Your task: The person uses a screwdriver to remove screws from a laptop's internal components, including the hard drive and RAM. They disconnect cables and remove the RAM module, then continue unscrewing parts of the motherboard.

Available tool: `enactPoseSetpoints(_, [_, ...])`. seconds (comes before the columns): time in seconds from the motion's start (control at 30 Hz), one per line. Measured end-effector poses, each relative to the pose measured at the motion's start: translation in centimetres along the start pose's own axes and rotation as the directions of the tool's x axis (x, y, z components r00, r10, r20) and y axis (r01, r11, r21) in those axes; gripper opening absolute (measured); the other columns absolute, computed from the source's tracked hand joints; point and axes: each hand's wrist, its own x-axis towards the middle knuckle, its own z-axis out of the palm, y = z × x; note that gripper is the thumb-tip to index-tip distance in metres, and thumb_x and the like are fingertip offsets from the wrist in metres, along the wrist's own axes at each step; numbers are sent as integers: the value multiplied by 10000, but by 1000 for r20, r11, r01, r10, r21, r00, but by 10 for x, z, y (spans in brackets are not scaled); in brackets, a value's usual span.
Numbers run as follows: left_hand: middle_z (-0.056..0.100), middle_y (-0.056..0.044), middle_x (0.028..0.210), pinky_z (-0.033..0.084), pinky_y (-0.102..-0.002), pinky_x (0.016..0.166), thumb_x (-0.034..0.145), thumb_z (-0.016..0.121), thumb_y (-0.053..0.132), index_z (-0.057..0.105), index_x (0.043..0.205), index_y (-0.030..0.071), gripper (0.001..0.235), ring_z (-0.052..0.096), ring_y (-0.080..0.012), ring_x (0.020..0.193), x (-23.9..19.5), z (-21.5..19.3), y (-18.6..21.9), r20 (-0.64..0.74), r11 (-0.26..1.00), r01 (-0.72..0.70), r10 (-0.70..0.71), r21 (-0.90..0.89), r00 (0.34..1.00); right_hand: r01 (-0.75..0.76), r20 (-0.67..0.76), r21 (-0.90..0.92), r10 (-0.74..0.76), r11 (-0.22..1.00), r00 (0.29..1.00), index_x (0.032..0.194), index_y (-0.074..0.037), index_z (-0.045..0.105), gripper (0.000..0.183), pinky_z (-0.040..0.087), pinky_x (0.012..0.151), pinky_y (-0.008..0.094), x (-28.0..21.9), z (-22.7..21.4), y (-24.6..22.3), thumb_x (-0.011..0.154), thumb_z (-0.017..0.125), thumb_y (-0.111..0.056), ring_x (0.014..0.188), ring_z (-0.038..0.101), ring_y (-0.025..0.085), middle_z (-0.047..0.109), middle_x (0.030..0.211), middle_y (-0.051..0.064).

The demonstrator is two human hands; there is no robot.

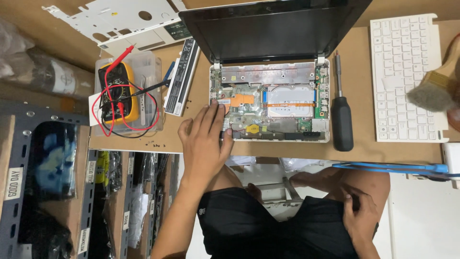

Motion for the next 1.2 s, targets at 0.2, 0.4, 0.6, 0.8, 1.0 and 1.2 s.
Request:
enactPoseSetpoints(0.2, [425, -126, 1623, 331, -513, 1134, 1045, 495, 458, 484, 1521, 93, 600, 423, -305, 1493, -35, 3, 15, 80, 998, 35, -38, 43, 996, 4, -15, 7, -3, 1000, 1000, 1153, 7, 718, 201, 506, 997, 433, -1, -5, -6, 1015, 628, -108, 1087, 676, 350, 731, 1136, 185])
enactPoseSetpoints(0.4, [487, -121, 1582, 395, -488, 1116, 1047, 524, 460, 493, 1510, 92, 592, 488, -296, 1451, -62, 5, 26, -7, 993, 85, -85, 78, 996, -29, -4, 44, 30, 999, 1000, 1171, 35, 716, 203, 537, 915, 419, -4, -12, -16, 1026, 642, -86, 1049, 678, 335, 720, 1128, 188])
enactPoseSetpoints(0.6, [495, -104, 1581, 372, -526, 1174, 1051, 581, 393, 497, 1518, 107, 555, 483, -285, 1476, -85, 31, 20, -131, 993, 117, -118, -13, 984, -62, -16, 43, 63, 997, 998, 1209, 12, 723, 210, 535, 909, 406, -12, -8, -8, 1059, 644, -111, 999, 678, 304, 713, 1134, 152])
enactPoseSetpoints(0.8, [443, -120, 1616, 278, -564, 1215, 1038, 591, 453, 461, 1551, 129, 620, 433, -314, 1505, -102, 68, 16, -174, 988, 149, -141, 33, 975, -73, -17, 7, 73, 997, 997, 1220, -12, 724, 221, 530, 907, 421, -17, -2, 0, 1066, 641, -148, 1005, 677, 315, 713, 1129, 142])
enactPoseSetpoints(1.0, [455, -139, 1601, 216, -596, 1229, 1020, 571, 519, 476, 1535, 143, 645, 433, -325, 1501, -98, 75, 24, -241, 988, 153, -154, -23, 958, -70, -29, 15, 71, 997, 997, 1207, -14, 723, 216, 526, 929, 413, -15, -8, -13, 1044, 645, -132, 1018, 677, 304, 719, 1144, 135])
enactPoseSetpoints(1.2, [618, -81, 1452, 206, -514, 1188, 961, 685, 448, 638, 1405, 168, 527, 565, -268, 1371, -66, 51, 38, -266, 999, 27, -33, -25, 963, -114, 1, 55, 114, 992, 993, 1193, -19, 723, 211, 530, 909, 399, -9, -12, -22, 1036, 625, -119, 1067, 678, 308, 722, 1138, 141])
